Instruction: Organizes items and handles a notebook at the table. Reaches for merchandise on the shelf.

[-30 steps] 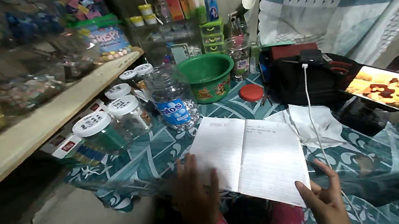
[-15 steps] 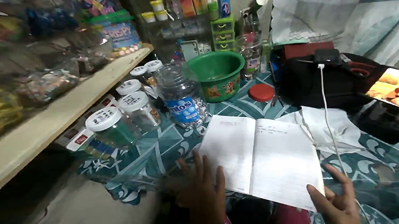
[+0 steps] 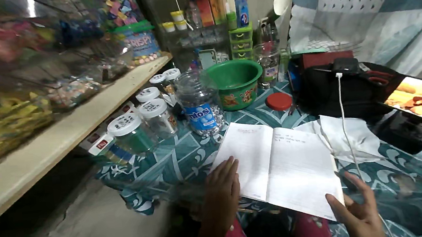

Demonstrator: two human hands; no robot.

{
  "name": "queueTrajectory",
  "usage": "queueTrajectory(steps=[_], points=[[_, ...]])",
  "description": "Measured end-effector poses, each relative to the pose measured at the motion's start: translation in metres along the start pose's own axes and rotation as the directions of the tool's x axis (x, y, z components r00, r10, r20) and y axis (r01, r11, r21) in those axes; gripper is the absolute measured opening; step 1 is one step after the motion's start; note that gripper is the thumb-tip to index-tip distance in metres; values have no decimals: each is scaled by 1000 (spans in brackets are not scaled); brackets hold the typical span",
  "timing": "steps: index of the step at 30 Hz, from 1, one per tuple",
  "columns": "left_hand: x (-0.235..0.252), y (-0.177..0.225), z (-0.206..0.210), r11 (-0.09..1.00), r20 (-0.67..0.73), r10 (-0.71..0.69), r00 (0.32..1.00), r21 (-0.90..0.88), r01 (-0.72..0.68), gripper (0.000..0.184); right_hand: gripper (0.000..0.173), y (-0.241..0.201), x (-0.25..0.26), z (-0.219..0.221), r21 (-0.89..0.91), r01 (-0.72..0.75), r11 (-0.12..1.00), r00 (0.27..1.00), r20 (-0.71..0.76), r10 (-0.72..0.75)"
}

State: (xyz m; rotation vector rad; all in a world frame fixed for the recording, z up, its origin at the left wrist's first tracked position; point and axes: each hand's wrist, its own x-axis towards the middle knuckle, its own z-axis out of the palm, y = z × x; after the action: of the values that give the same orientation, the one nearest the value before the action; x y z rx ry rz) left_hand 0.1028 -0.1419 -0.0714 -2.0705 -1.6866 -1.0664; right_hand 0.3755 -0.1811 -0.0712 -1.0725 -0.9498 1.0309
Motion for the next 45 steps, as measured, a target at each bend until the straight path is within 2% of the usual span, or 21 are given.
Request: queueTrajectory(steps=[3,5,7,8,11,13,14,15,17,20,23,25,27,29,32,35,39,45], points=[[-3,-5,-10,996,39,51,998,71,-54,37,75,-5,3,-1,-89,16,996,998,60,-11],[-5,-6,-17,991,39,11,999,130,-16,40,70,-8,4,-2,-187,45,981,995,100,-26],[-5,-9,-24,986,37,-76,996,154,69,49,61,-14,7,-2,-394,128,910,987,138,-79],[-6,-12,-27,983,39,-125,991,142,119,53,59,-18,9,-1,-530,190,826,980,154,-127],[-10,-20,-35,966,25,-258,966,16,257,49,49,-32,19,9,-837,321,444,939,219,-266],[-14,-16,-42,929,13,-359,933,-95,359,41,45,-28,30,18,-893,400,209,864,291,-412],[-16,-12,-44,903,16,-407,913,-143,405,38,46,-26,34,23,-883,449,138,814,340,-471],[-19,-8,-45,874,14,-450,893,-199,443,35,43,-26,34,30,-855,505,119,774,387,-500],[-26,-5,-42,789,27,-524,851,-362,497,33,36,-27,30,55,-748,640,176,713,492,-500],[-32,-7,-37,580,87,-601,794,-636,509,37,44,-18,24,99,-516,787,339,617,684,-390],[-33,-7,-33,353,152,-668,728,-797,490,36,44,-8,32,135,-398,807,436,529,817,-231],[-31,-5,-33,227,206,-711,672,-837,497,35,42,-11,38,148,-405,790,461,514,847,-137],[-29,-2,-36,152,251,-736,629,-844,515,33,42,-22,43,153,-458,737,497,524,852,8],[-30,-2,-35,119,269,-739,617,-850,513,33,40,-26,49,153,-465,717,519,516,855,52],[-30,-2,-32,80,271,-752,601,-868,491,30,42,-20,51,152,-437,724,534,535,844,-34],[-25,3,-32,36,291,-773,564,-867,497,31,51,-18,43,160,-489,714,502,583,812,-38],[-19,13,-26,16,279,-809,518,-870,492,40,33,10,39,169,-488,811,323,575,767,-285],[-15,18,-19,39,241,-837,492,-870,491,44,15,17,35,177,-484,833,269,552,686,-475]])
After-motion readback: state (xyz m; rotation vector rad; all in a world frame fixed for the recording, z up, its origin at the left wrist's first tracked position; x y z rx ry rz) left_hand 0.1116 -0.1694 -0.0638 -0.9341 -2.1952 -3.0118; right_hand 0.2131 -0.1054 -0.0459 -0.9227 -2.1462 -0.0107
